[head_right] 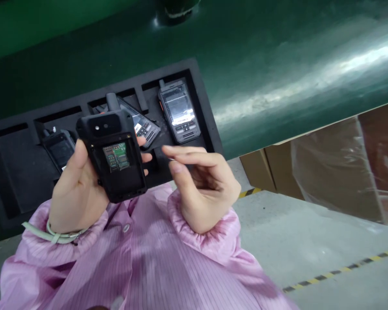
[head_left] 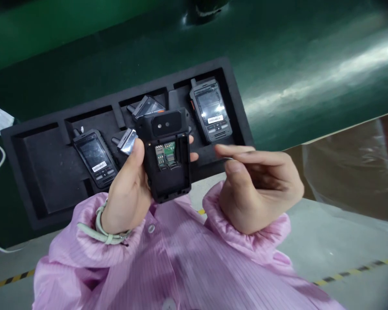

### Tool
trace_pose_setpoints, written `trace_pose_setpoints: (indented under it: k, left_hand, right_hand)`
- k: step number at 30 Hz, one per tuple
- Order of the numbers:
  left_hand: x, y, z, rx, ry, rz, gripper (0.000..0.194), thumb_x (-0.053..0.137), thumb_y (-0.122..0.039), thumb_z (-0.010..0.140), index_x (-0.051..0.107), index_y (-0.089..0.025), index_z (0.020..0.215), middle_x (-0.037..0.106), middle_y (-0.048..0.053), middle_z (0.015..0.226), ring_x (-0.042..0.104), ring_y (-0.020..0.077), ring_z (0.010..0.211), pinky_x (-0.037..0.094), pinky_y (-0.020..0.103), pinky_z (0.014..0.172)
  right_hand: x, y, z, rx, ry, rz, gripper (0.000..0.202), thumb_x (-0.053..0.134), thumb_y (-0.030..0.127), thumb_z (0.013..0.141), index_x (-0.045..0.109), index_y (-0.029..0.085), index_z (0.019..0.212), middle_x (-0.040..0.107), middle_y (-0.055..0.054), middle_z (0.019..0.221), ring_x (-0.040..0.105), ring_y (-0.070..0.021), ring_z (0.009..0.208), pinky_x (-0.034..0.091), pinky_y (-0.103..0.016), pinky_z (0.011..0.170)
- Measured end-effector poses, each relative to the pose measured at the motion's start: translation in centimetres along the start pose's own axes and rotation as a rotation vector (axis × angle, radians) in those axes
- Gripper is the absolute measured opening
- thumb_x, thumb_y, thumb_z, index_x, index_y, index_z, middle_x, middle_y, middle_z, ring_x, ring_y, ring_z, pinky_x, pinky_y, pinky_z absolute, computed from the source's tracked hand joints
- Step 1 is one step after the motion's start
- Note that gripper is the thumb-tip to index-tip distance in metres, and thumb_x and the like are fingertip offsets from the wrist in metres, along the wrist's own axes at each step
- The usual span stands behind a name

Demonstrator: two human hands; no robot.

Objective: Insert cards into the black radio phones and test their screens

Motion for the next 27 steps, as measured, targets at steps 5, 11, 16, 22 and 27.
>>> trace_pose_setpoints:
  k: [5, 11, 16, 22, 27]
  left_hand:
    - [0.1, 0.4, 1.8, 0.085, -0.045, -0.018, 0.053, 0.029, -0.049, 0.108, 0.053, -0.028, 0.151, 0.070, 0.002, 0.140, 0.051, 0.0273, 0.148, 0.048, 0.046, 0.121]
    - [-0.5, 0.7, 2.6, 0.152, -0.104, -0.040, 0.052, 0.036, -0.045, 0.107, 0.042, -0.036, 0.158, 0.068, -0.002, 0.144, 0.040, 0.0260, 0.155, 0.042, 0.044, 0.125]
    - [-0.9, 0.9, 3.0, 0.182, -0.129, -0.041, 0.050, 0.039, -0.040, 0.107, 0.043, -0.037, 0.157, 0.066, -0.003, 0.146, 0.036, 0.0240, 0.157, 0.041, 0.043, 0.126]
    - [-0.9, 0.9, 3.2, 0.168, -0.149, -0.057, 0.051, 0.039, -0.040, 0.107, 0.043, -0.036, 0.158, 0.067, -0.003, 0.146, 0.037, 0.0239, 0.157, 0.042, 0.041, 0.126]
    - [-1.0, 0.9, 3.3, 0.148, -0.103, -0.112, 0.053, 0.039, -0.041, 0.107, 0.038, -0.038, 0.160, 0.064, -0.004, 0.149, 0.037, 0.0236, 0.157, 0.041, 0.041, 0.127]
  right_hand:
    - [2.4, 2.0, 2.2, -0.061, 0.224, 0.018, 0.016, 0.077, 0.007, 0.082, 0.075, 0.021, 0.087, 0.072, 0.002, 0.080, 0.068, -0.0121, 0.079, 0.058, -0.028, 0.072]
    - [4.0, 1.4, 2.1, -0.016, 0.419, -0.047, 0.015, 0.067, 0.006, 0.090, 0.072, 0.020, 0.092, 0.073, 0.001, 0.085, 0.068, -0.0127, 0.079, 0.059, -0.029, 0.072]
    - [4.1, 1.0, 2.4, -0.100, 0.438, -0.088, 0.022, 0.061, 0.004, 0.092, 0.075, 0.017, 0.102, 0.074, -0.004, 0.092, 0.070, -0.0144, 0.087, 0.060, -0.031, 0.078]
    - [3.9, 1.0, 2.7, -0.041, 0.440, -0.122, 0.017, 0.067, 0.006, 0.092, 0.074, 0.020, 0.097, 0.079, 0.001, 0.094, 0.072, -0.0106, 0.082, 0.061, -0.025, 0.078]
    - [4.0, 1.2, 3.1, -0.083, 0.525, -0.193, 0.014, 0.067, 0.005, 0.092, 0.073, 0.018, 0.093, 0.078, 0.004, 0.088, 0.072, -0.0091, 0.078, 0.060, -0.022, 0.076]
Point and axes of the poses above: each hand's wrist, its own z-axis towards the middle knuckle, its own x-axis out of the palm, y = z × x, the point moved 1 cm from there along z, towards the middle knuckle
